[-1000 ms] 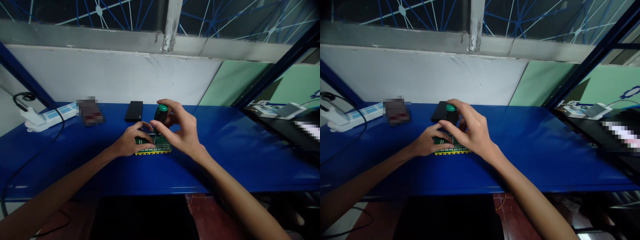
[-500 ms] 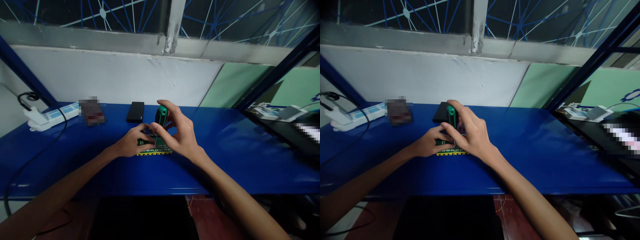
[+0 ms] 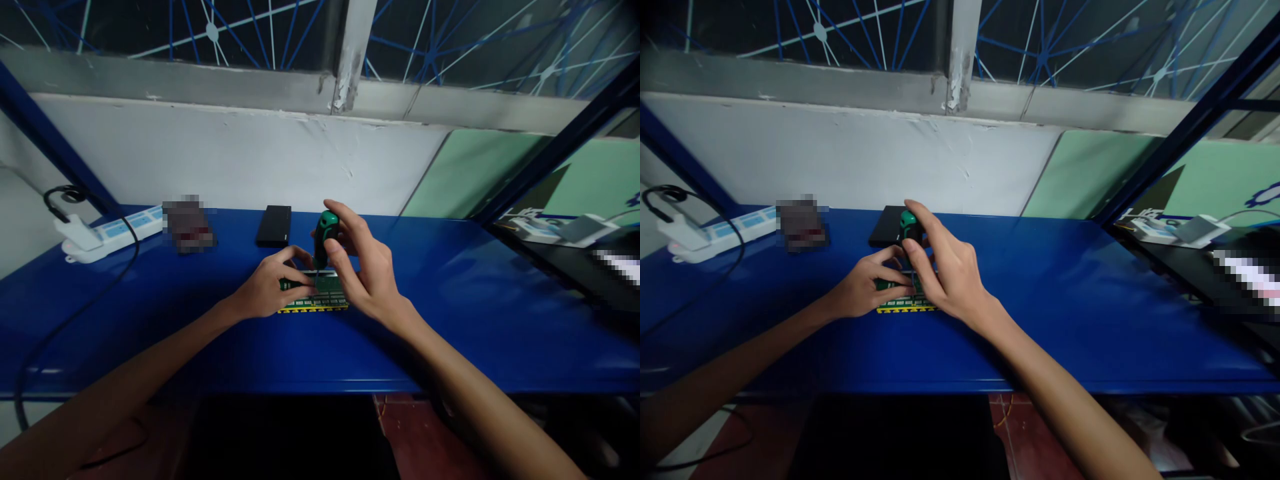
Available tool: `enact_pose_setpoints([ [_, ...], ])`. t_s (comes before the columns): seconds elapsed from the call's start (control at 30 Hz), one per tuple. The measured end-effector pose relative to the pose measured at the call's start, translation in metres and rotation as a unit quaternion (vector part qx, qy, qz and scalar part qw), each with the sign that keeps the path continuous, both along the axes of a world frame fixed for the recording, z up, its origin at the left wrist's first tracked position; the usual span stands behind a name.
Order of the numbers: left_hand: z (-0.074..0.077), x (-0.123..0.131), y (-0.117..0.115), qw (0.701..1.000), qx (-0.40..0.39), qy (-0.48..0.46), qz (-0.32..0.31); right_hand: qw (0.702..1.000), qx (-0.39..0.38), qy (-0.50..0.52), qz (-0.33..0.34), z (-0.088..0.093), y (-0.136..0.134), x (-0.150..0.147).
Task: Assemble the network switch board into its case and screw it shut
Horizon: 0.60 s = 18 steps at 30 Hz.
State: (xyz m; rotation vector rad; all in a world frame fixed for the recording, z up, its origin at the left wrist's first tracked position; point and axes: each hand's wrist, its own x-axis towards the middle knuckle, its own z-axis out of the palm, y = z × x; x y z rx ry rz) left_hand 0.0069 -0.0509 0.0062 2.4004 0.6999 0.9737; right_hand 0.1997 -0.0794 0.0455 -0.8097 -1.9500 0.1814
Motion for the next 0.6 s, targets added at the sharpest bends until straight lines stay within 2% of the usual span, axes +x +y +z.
enact_pose_setpoints([
  [0.2,0.0047,-0.0016,0.0007,0.999,0.000,0.042,-0.016,0.999,-0.004,0.018,0.027,-0.0027,0.0009,-0.0022],
  [0.33,0.0037,-0.0017,-0.0001,0.998,0.001,0.058,-0.026,0.999,-0.008,0.030,0.015,-0.0028,0.0027,-0.0038],
  [0.5,-0.0019,0.0005,-0.0017,0.999,0.028,0.021,0.011,0.999,0.030,0.023,-0.021,-0.0022,0.0050,-0.0020],
  [0.6,-0.0030,0.0015,-0.0012,1.000,0.024,-0.001,0.013,0.999,0.026,0.002,-0.024,-0.0012,0.0034,-0.0003],
])
